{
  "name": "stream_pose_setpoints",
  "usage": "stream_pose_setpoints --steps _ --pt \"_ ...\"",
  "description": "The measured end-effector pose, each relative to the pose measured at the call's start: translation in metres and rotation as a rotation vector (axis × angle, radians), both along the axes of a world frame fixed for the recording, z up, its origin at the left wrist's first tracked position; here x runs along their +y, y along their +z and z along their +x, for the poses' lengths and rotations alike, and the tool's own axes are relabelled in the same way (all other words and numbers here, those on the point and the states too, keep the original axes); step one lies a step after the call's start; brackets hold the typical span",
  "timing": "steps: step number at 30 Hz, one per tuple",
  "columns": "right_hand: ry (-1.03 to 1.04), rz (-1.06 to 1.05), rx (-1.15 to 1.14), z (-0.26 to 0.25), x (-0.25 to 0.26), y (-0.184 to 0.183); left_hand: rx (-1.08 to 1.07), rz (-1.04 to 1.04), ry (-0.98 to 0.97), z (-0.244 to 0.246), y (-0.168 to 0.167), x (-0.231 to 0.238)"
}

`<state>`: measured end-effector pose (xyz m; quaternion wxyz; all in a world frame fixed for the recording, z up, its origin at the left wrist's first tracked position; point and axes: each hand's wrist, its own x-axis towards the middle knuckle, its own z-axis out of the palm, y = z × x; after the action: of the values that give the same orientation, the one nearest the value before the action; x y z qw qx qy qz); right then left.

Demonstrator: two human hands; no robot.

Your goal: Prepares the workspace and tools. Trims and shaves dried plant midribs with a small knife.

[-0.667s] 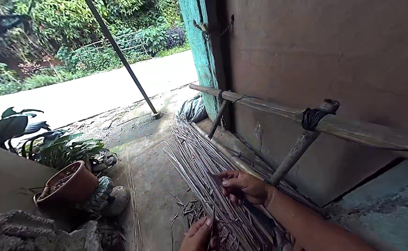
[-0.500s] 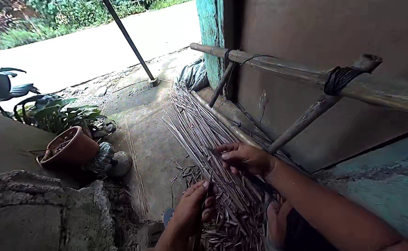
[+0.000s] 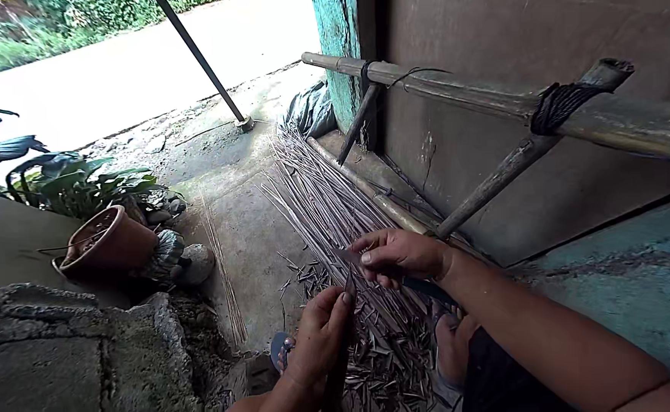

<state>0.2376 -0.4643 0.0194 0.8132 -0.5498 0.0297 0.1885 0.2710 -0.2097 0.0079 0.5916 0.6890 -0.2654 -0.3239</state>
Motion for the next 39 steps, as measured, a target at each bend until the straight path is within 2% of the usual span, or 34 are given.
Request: stream_pose_setpoints --steps 2,7,12,18,21,23,25,28,30,34,39 --pt "0.013 0.027 0.003 0.0 0.004 -0.002 -0.004 -0.008 -0.013 0.0 0.001 0.0" --pt "-0.241 0.036 0.066 0.012 -0.012 0.003 -0.041 0.004 -0.006 -0.002 0.0 0.003" --pt "-0.033 0.071 0.012 0.001 0.004 0.001 -0.023 -0.018 -0.02 -0.001 -0.001 0.004" --pt "-0.413 0.038 0.006 0.017 -0.018 0.004 0.481 -0.045 -0.092 -0.003 0.006 0.004" --pt "-0.501 0.044 0.01 0.019 -0.022 0.002 0.585 -0.071 -0.054 -0.005 0.004 0.003" --pt "-0.477 0.033 0.015 0.016 -0.021 0.001 0.587 -0.089 -0.003 -0.003 0.005 0.003" --pt "-0.36 -0.018 0.035 0.01 -0.013 0.003 0.569 -0.087 0.055 0.0 0.007 0.002" --pt "0.012 -0.056 0.002 0.002 0.005 -0.005 0.561 -0.11 0.086 0.005 0.009 0.0" --pt "0.174 -0.043 -0.038 0.001 0.017 -0.009 0.552 -0.124 0.095 0.006 0.01 -0.001" --pt "0.208 -0.046 -0.11 0.001 0.024 -0.013 0.525 -0.175 0.066 0.007 0.01 0.001" --pt "0.158 -0.115 -0.182 0.007 0.012 -0.016 0.63 -0.208 0.011 0.009 0.015 0.005"
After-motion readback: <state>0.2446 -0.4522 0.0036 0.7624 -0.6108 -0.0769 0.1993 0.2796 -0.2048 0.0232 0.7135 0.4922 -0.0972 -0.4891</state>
